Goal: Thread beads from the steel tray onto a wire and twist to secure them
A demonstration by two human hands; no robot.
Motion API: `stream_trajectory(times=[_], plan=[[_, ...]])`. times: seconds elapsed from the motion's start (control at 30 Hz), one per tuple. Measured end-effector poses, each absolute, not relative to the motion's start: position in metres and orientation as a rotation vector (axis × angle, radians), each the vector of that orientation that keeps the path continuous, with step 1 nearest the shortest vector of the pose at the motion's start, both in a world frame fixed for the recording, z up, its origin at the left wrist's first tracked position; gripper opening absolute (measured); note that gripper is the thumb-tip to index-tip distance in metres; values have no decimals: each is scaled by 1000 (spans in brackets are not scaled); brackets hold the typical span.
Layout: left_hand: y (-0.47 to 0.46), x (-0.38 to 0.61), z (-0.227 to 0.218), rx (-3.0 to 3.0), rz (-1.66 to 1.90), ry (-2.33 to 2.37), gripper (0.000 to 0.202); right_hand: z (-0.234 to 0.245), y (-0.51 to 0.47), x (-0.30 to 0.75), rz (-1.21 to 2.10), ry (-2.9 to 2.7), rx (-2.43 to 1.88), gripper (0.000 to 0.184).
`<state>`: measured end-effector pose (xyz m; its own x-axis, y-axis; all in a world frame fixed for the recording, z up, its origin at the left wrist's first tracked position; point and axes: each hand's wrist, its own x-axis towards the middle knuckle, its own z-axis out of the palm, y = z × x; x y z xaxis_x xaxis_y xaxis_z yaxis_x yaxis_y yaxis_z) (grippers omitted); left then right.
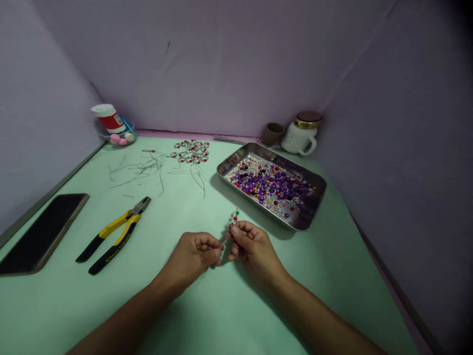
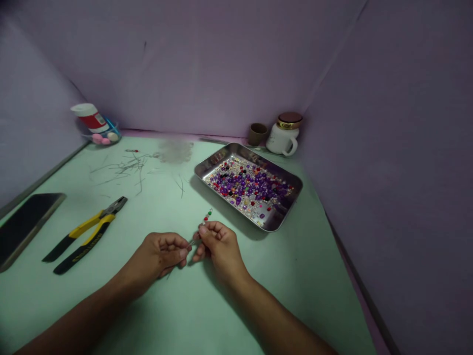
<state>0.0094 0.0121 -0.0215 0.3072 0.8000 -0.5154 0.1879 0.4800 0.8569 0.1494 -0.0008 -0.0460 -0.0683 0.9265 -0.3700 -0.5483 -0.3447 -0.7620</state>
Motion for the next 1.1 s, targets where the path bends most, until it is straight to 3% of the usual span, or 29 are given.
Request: stream_trajectory(times=[0.57,0.63,0.7,0.8,0.83,0.93,1.1], plan=[[20,-1,-15,1337,506,1316,9,-43,-3,152,1577,-670,-1164,27],[22,-8,-13,1544,506,1397,13,-39,-6,155,1369,-940,-1323,24],[25,-15,-11,1776,502,1436,15,-32,-11,161,903,-1257,-1430,23],[26,-24,-8,2074,489,1417,15,-22,-15,171,277,-1598,-1291,2],[26,-25,-7,2157,479,1397,15,-20,-15,173,184,-1687,-1236,6],[22,-25,-7,2362,436,1326,18,-17,-12,175,129,-1938,-1177,19],[13,-18,-11,2546,495,1251,20,-23,-15,165,185,-2236,-1237,17]])
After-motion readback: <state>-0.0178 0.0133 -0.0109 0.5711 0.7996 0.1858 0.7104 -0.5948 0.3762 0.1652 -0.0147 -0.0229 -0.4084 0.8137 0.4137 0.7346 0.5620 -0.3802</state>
